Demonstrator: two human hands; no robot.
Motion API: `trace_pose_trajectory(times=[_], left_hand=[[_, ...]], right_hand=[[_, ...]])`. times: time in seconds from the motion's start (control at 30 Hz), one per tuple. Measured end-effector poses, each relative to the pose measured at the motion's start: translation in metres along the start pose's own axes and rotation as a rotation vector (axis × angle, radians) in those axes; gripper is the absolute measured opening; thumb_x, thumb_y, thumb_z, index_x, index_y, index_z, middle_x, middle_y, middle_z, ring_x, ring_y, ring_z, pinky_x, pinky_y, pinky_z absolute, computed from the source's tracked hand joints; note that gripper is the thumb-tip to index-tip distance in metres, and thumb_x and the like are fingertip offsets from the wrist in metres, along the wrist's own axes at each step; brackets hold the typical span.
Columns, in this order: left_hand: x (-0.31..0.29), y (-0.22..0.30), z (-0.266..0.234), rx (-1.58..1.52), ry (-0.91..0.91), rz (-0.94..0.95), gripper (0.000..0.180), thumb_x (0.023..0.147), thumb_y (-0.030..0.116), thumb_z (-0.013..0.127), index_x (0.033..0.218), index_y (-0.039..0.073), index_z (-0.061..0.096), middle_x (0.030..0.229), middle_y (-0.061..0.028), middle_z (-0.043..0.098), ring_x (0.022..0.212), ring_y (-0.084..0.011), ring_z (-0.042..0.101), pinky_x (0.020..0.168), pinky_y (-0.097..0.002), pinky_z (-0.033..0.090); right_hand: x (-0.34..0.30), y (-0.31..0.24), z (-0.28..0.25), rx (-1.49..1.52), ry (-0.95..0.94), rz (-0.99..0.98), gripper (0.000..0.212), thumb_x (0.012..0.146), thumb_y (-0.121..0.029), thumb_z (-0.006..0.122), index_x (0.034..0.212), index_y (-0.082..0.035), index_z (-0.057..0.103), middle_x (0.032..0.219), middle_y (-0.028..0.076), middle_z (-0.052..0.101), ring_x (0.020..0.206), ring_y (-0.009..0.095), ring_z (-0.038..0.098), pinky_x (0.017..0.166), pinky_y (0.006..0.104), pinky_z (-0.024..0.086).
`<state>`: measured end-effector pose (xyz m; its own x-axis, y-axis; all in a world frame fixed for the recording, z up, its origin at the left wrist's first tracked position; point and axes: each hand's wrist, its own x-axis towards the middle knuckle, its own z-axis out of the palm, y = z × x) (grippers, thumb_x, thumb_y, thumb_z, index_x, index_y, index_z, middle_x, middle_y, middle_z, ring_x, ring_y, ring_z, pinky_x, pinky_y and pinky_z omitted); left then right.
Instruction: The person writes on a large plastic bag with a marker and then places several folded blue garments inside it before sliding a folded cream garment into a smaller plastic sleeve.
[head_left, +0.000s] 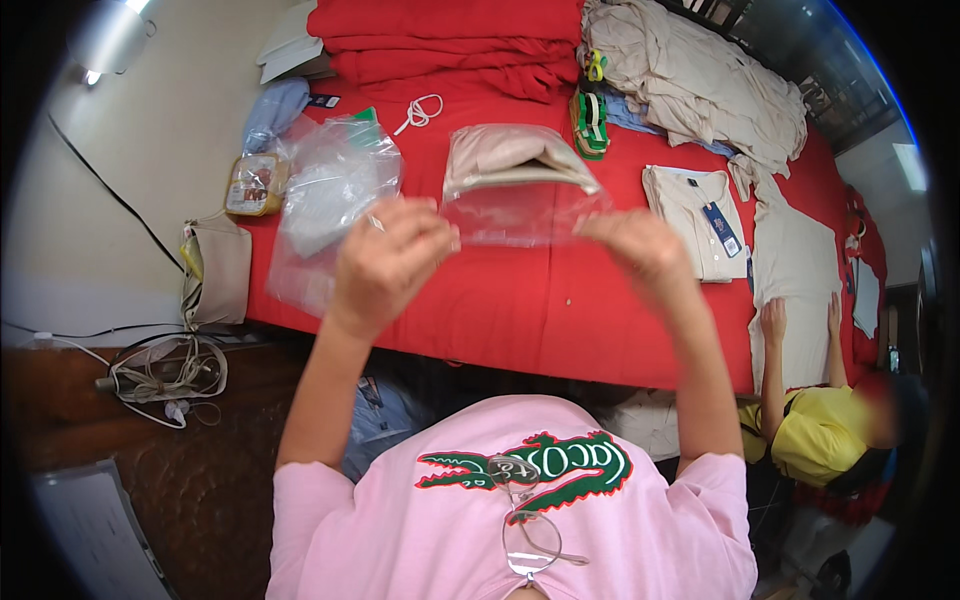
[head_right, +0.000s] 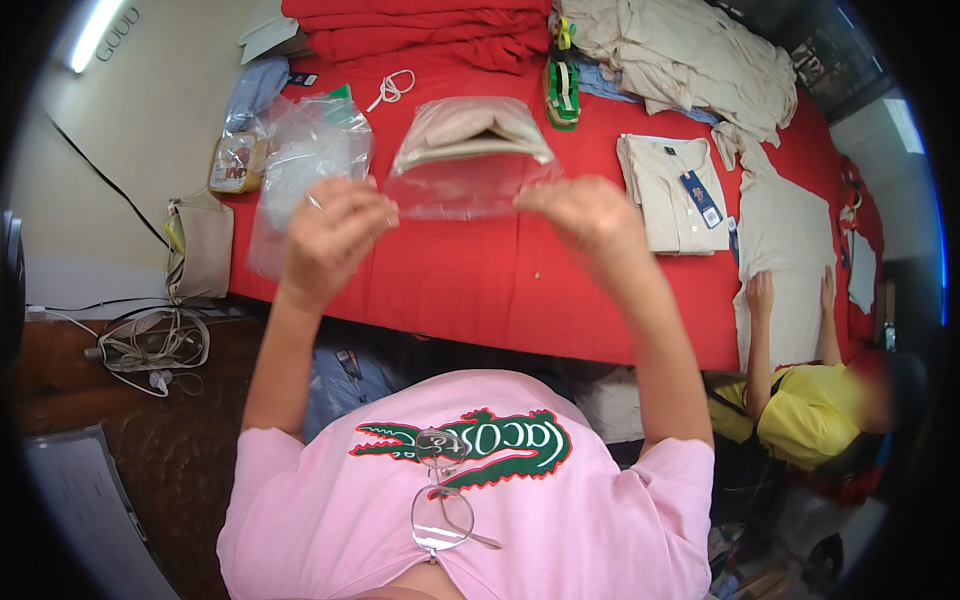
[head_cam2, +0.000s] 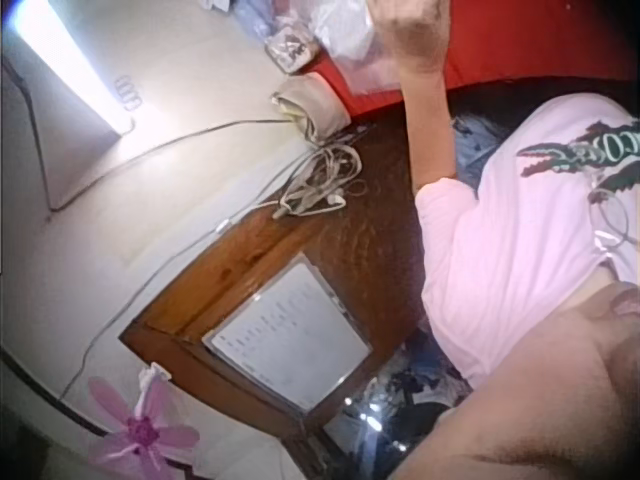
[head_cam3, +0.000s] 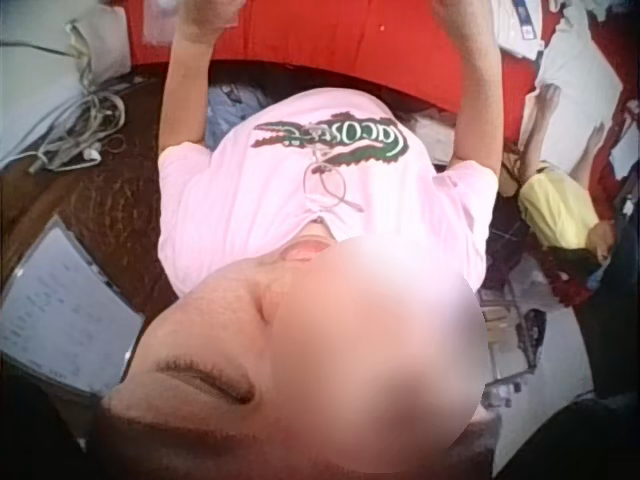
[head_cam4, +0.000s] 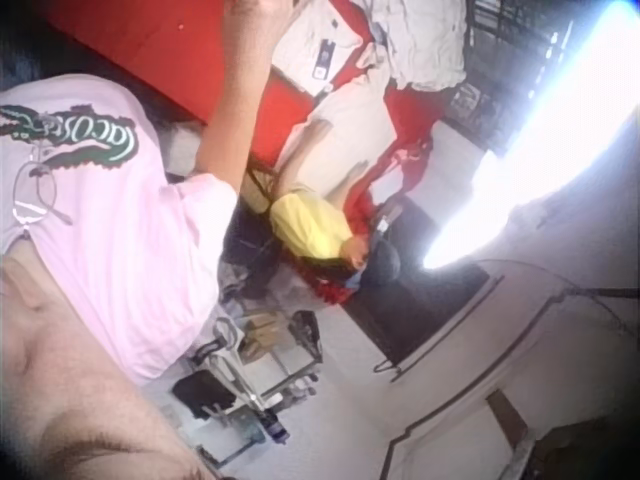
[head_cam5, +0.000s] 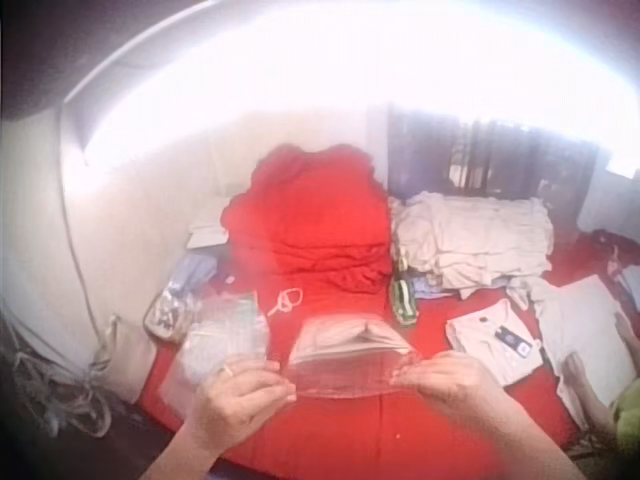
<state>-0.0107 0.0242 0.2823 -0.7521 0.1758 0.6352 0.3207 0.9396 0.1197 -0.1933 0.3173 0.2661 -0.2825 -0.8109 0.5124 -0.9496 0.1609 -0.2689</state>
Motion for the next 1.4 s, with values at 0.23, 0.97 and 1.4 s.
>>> trace_pose_trajectory(times=[0.23,0.97,1.4], left_hand=[[-0.204,0.065,0.070,-0.340,-0.359,-0.608,0.029,0.093,0.026,0.073,0.113,0.005,0.074,0.113,-0.0114,0.074,0.106,-0.0298,0.069,0.094,-0.0422,0.052],[-0.175,-0.008,0.220,-0.204,-0.387,-0.425,0.079,0.094,0.036,0.068,0.159,0.005,0.034,0.169,-0.0174,0.027,0.157,-0.0346,0.024,0.127,-0.0492,0.020],[-0.173,0.014,0.205,-0.413,-0.402,-0.221,0.026,0.085,0.016,0.077,0.105,0.005,0.065,0.142,-0.0136,0.056,0.139,-0.0355,0.049,0.117,-0.0466,0.040]], right_hand=[[-0.173,-0.094,0.103,0.199,-0.290,0.525,0.075,0.087,-0.010,0.072,0.156,-0.008,0.042,0.154,0.019,0.050,0.130,0.039,0.055,0.110,0.0480,0.044],[-0.123,-0.013,0.239,-0.155,-0.261,0.515,0.078,0.097,-0.038,0.065,0.159,-0.004,0.034,0.167,0.018,0.032,0.155,0.034,0.030,0.125,0.0526,0.024],[-0.144,-0.060,0.190,0.256,0.126,0.717,0.028,0.092,0.000,0.063,0.119,-0.002,0.067,0.119,0.019,0.068,0.113,0.036,0.065,0.097,0.0407,0.053]])
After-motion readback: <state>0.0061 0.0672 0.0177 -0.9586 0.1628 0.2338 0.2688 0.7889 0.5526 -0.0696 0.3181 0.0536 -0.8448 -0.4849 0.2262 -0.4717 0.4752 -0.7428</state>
